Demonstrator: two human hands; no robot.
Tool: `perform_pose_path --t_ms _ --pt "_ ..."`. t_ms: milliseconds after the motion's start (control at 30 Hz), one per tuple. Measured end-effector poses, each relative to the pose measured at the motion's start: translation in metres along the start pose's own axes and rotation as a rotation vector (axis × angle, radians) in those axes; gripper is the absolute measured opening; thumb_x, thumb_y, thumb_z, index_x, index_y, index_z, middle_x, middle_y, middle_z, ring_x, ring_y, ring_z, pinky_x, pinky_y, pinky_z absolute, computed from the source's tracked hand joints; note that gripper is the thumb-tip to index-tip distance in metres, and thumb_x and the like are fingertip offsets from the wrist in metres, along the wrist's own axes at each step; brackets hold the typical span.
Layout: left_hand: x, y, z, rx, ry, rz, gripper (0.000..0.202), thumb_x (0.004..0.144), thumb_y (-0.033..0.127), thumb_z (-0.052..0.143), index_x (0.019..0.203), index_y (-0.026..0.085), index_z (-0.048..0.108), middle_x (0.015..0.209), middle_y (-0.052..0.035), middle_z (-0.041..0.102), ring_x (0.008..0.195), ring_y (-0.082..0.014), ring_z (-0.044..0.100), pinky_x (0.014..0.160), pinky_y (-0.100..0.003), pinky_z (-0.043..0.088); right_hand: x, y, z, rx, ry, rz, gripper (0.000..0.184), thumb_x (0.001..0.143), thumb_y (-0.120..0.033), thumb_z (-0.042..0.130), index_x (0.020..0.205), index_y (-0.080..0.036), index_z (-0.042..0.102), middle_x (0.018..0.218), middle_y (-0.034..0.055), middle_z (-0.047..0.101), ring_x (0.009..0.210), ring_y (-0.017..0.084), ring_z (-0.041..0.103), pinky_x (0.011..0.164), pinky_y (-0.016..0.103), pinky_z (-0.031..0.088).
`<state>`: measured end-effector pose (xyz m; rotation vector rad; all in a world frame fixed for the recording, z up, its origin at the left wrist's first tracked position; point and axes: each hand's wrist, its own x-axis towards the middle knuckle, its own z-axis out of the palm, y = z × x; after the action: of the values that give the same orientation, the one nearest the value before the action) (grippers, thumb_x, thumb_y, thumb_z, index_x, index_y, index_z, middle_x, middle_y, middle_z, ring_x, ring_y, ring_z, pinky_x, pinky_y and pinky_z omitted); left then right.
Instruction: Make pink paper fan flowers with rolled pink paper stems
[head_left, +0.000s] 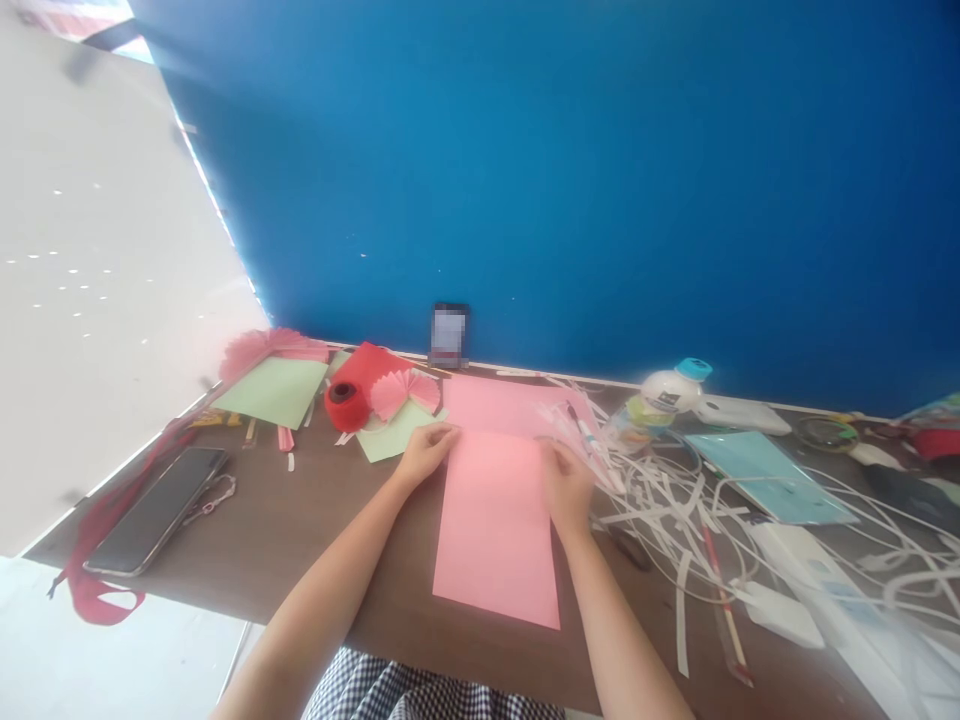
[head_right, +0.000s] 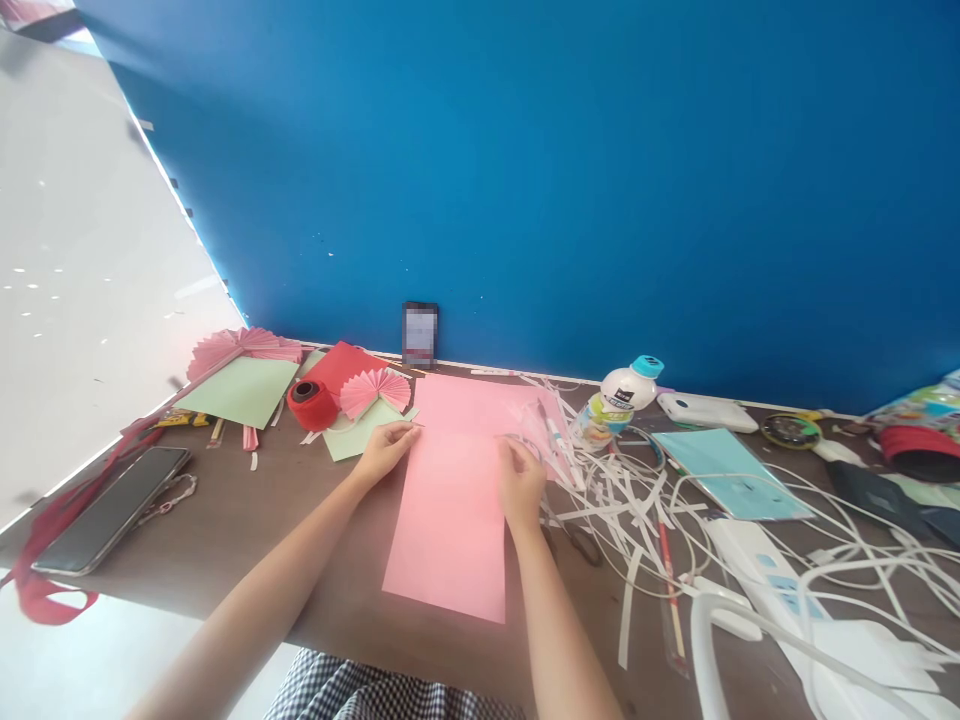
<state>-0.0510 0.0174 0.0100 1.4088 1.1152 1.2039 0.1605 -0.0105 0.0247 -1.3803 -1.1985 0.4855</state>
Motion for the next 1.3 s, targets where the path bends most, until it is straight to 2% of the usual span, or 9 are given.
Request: perform_pose_path --t_ms 67,233,367,533,633,833,1100,1300 --pt "-0.001 -0.002 0.001 -0.036 -0.019 -0.038 0.035 0.068 0.044 0.057 0.08 0.012 0.063 0.075 -0.0057 0.064 0.067 -0.0165 0.058 0.058 -0.024 0.044 0.0 0.0 0.0 -0.003 0.021 0.002 0.024 0.071 -0.034 0.051 0.077 -0.015 0.064 0.085 0.0077 0.066 0.083 0.021 0.059 0.078 0.035 0.043" --pt "0.0 -0.003 0.001 -0.051 -0.008 -0.036 0.035 0.067 0.045 0.058 0.077 0.012 0.064 0.072 -0.0052 0.064 0.061 -0.0146 0.056 0.051 -0.023 0.042 0.002 0.001 -0.001 -0.009 0.036 0.007 0.025 0.071 -0.035 0.052 0.078 -0.015 0.065 0.085 0.0081 0.066 0.083 0.021 0.059 0.078 0.036 0.043" --pt "0.001 -0.002 -0.001 -0.068 0.003 -0.032 0.034 0.067 0.044 0.059 0.077 0.012 0.065 0.071 -0.0055 0.065 0.063 -0.0157 0.058 0.057 -0.025 0.045 0.001 0.0 0.001 0.003 0.029 0.017 0.026 0.07 -0.037 0.053 0.079 -0.015 0.065 0.085 0.0083 0.066 0.083 0.022 0.059 0.077 0.036 0.044" --pt "0.0 -0.003 -0.004 -0.083 0.046 -0.001 0.033 0.067 0.042 0.059 0.079 0.012 0.066 0.081 -0.0078 0.067 0.076 -0.0202 0.06 0.068 -0.029 0.047 0.001 -0.003 0.001 0.015 -0.018 0.04 0.029 0.07 -0.039 0.054 0.085 -0.016 0.064 0.091 0.0084 0.065 0.086 0.022 0.058 0.077 0.036 0.044" --pt "0.001 -0.003 -0.005 -0.102 0.048 -0.007 0.032 0.067 0.041 0.06 0.081 0.012 0.066 0.083 -0.0082 0.067 0.078 -0.0208 0.06 0.069 -0.03 0.047 0.002 -0.003 -0.001 0.007 -0.047 0.04 0.029 0.071 -0.04 0.053 0.083 -0.016 0.064 0.09 0.0081 0.065 0.087 0.022 0.057 0.077 0.036 0.043" --pt "0.005 -0.004 -0.009 -0.129 0.13 -0.018 0.032 0.066 0.042 0.061 0.078 0.012 0.065 0.08 -0.0073 0.067 0.076 -0.0198 0.061 0.069 -0.029 0.047 0.003 0.004 -0.001 -0.004 -0.106 0.013 0.025 0.069 -0.04 0.054 0.075 -0.017 0.064 0.082 0.0063 0.065 0.08 0.021 0.058 0.074 0.036 0.044" --pt "0.004 -0.013 -0.003 -0.145 0.061 -0.109 0.039 0.063 0.044 0.064 0.085 0.011 0.064 0.076 -0.0073 0.066 0.067 -0.0162 0.06 0.062 -0.027 0.048 0.003 0.004 0.0 -0.096 0.006 -0.008 0.028 0.074 -0.04 0.047 0.075 -0.015 0.06 0.077 0.0067 0.062 0.076 0.02 0.056 0.072 0.034 0.043" --pt "0.001 -0.01 -0.004 -0.07 0.041 -0.039 0.035 0.067 0.045 0.059 0.077 0.012 0.064 0.073 -0.006 0.065 0.065 -0.0157 0.059 0.061 -0.027 0.047 0.003 0.003 -0.001 -0.072 0.012 0.016 0.028 0.074 -0.04 0.048 0.077 -0.015 0.06 0.082 0.0071 0.062 0.077 0.02 0.055 0.073 0.033 0.043"
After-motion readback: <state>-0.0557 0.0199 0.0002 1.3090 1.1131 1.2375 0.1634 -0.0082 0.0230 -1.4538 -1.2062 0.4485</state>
